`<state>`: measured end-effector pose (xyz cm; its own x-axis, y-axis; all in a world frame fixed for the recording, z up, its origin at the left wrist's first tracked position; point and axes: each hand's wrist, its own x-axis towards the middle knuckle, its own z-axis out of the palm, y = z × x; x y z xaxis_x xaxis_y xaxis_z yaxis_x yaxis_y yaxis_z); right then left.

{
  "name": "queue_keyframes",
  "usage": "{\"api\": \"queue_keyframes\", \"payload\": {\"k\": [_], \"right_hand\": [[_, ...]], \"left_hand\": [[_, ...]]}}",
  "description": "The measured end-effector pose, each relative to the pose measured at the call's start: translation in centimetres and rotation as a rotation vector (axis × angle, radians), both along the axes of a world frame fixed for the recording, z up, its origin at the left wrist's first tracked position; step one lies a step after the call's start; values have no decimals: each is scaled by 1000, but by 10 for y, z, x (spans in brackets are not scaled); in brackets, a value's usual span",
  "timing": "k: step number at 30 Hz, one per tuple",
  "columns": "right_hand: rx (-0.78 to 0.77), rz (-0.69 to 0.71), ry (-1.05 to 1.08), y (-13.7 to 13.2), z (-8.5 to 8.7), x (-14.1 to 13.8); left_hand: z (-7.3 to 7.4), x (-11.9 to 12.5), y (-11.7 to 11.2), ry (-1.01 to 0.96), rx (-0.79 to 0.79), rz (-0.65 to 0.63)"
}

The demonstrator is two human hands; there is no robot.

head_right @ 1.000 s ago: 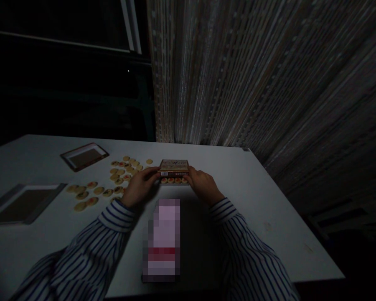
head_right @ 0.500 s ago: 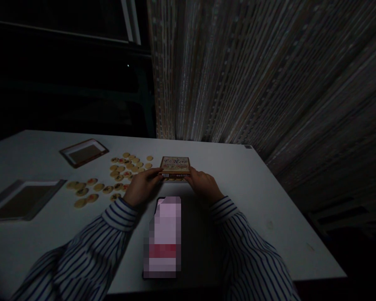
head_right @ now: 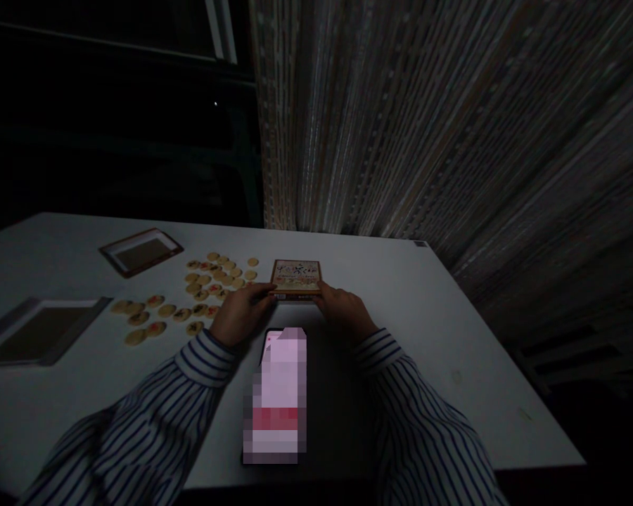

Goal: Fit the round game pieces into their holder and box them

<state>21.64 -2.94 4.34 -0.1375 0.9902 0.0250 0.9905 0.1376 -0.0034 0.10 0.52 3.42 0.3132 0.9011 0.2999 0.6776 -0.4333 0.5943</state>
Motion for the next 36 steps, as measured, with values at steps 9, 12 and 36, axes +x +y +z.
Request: {"api": "queue_keyframes", "payload": {"k": [9,12,36], "right_hand": [[-7,0,-47,-3,-1,0],[-3,5,-52,-4,-1,0],[186,189,74,-4,-8,5]], "left_hand": [[2,0,-2,49,-33,-2],[2,0,-3,59,-30,-3],[-3,4,0,216,125,-91]]}}
